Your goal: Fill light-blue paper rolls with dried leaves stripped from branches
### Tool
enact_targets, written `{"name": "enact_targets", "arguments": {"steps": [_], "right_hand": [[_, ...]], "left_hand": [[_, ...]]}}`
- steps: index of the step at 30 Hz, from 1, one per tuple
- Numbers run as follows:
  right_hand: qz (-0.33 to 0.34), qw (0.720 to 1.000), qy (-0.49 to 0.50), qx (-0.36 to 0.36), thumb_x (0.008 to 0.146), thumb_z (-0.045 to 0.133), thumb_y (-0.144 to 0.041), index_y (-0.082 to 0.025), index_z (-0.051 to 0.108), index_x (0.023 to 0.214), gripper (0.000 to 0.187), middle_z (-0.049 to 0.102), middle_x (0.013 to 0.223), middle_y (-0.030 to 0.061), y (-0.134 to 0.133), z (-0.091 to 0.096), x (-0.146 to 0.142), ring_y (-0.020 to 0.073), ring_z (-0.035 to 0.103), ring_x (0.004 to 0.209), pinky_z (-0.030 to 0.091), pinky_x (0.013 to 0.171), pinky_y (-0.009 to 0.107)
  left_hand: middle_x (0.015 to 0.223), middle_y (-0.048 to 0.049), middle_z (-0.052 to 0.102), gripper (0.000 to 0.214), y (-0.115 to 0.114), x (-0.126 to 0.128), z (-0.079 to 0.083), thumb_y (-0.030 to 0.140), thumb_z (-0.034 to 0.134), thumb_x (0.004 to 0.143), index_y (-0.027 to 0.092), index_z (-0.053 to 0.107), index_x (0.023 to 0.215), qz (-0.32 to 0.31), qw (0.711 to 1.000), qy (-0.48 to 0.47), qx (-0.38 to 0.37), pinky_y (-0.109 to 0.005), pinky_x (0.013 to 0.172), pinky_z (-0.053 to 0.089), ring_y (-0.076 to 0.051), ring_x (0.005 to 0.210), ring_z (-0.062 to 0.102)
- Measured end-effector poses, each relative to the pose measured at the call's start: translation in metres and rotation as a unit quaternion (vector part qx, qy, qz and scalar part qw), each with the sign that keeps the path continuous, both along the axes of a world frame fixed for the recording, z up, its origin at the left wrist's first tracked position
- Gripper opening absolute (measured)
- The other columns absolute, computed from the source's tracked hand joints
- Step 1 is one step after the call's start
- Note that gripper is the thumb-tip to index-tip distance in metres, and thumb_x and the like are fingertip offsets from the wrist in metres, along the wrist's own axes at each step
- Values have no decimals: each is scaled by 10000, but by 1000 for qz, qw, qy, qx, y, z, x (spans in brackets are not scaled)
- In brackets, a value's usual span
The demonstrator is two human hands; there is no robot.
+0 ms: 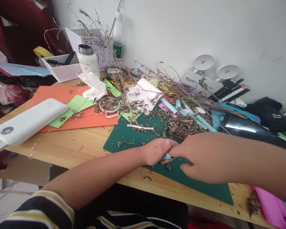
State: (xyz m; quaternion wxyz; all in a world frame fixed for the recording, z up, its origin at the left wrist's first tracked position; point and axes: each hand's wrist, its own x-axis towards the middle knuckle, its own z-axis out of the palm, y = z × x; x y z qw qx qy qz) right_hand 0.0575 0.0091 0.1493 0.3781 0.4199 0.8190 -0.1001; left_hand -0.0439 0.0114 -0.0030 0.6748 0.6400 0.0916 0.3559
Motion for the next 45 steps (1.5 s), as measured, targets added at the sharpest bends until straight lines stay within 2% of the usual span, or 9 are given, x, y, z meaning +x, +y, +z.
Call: {"name": "enact_targets", "arguments": {"steps": [3,6,12,16,25,31,34,38,45], "right_hand": [[-104,994,38,1,728,434,-344,-325,603,997,319,565,516,2,20,22,32,125,456,380,281,371,239],[-178,971,86,136,748,420,-461,-327,590,1022,349,628,709,24,42,18,72,164,560,567,394,503,284],[-202,956,63,201,752,409,-512,-264,504,1124,457,601,1018,66,42,-75,94,229,574,824,398,528,280],[-222,941,76,246,742,325,-615,-238,498,1067,527,583,1037,70,37,-106,71,236,571,829,364,500,271],[-201,944,104,240,789,278,-257,-177,532,789,266,589,810,77,51,-100,60,175,535,682,240,428,238],[-212,927,165,263,766,299,-292,-190,516,708,247,556,740,49,55,-85,74,150,472,604,267,460,236],[-273,895,224,273,739,364,-333,-194,519,725,209,523,636,23,55,-74,79,139,437,543,284,480,240],[-366,806,346,311,693,464,-348,-194,507,694,160,456,571,-4,50,-55,81,122,383,511,291,503,255],[-381,659,597,251,697,525,-264,-209,457,635,108,398,602,-8,37,-34,84,130,376,578,314,558,288]], "left_hand": [[452,41,363,701,0,-2,2,649,85,766,104,526,785,-9,1000,9,6,-213,454,326,-72,399,346],[454,44,357,717,0,-3,5,635,87,776,90,538,891,-14,1000,20,-2,-203,432,324,-69,385,333],[455,37,367,745,-1,-3,6,647,87,768,72,542,898,2,999,33,-3,-198,418,313,-67,387,334],[463,35,374,751,-1,-3,4,651,77,764,74,538,897,6,999,41,-5,-210,440,318,-73,400,348],[464,38,375,742,-1,-2,7,683,101,739,84,521,864,12,999,42,-25,-213,438,310,-76,401,349],[461,38,366,706,-1,-3,6,656,103,763,93,515,866,8,999,33,-20,-214,441,314,-78,405,342],[450,40,357,701,-1,-3,6,652,107,766,91,517,859,6,999,28,-21,-212,433,309,-76,395,333],[446,40,360,693,0,-2,4,646,111,771,94,519,866,3,1000,23,-19,-211,437,314,-76,396,335],[459,35,379,719,1,-1,3,665,105,755,90,524,856,5,999,20,-29,-208,428,307,-74,391,343]]}}
